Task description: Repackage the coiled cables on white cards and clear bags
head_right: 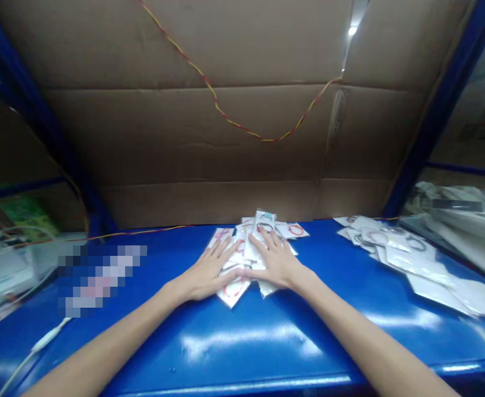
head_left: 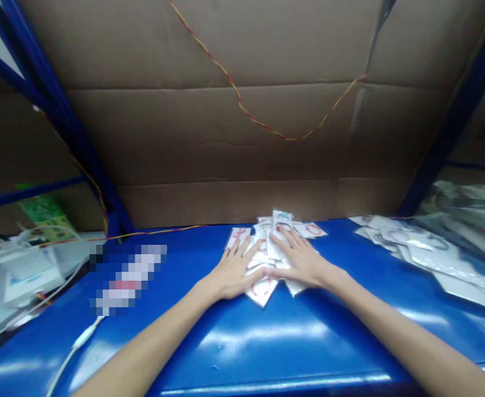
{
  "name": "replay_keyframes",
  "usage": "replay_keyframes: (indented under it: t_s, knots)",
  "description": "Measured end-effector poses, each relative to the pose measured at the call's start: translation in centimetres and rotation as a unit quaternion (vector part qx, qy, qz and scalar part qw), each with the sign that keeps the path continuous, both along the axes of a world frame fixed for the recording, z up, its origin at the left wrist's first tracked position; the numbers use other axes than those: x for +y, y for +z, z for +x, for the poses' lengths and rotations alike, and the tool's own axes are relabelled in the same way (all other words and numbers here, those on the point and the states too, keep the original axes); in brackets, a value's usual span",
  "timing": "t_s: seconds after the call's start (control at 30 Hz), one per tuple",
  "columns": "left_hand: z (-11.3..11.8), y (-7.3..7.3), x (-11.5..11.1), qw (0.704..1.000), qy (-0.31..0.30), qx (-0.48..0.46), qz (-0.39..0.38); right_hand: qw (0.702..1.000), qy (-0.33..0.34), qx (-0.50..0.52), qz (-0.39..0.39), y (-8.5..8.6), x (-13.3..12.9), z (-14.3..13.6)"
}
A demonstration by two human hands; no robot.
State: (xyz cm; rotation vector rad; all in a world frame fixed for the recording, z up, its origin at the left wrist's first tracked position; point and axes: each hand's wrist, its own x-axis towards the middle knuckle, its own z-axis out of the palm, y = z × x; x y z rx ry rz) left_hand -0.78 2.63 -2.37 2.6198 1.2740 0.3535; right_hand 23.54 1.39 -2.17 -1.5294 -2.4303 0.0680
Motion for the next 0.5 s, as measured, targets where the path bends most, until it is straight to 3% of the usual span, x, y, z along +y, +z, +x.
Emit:
replay_keyframes:
  t_s: [0.5]
  knots:
    - [-0.44, -0.72, 0.83, 1.000, -0.017, 0.002, 0.008, 0.999, 0.020, 0.040, 0.018, -0.19, 0.30, 0.50]
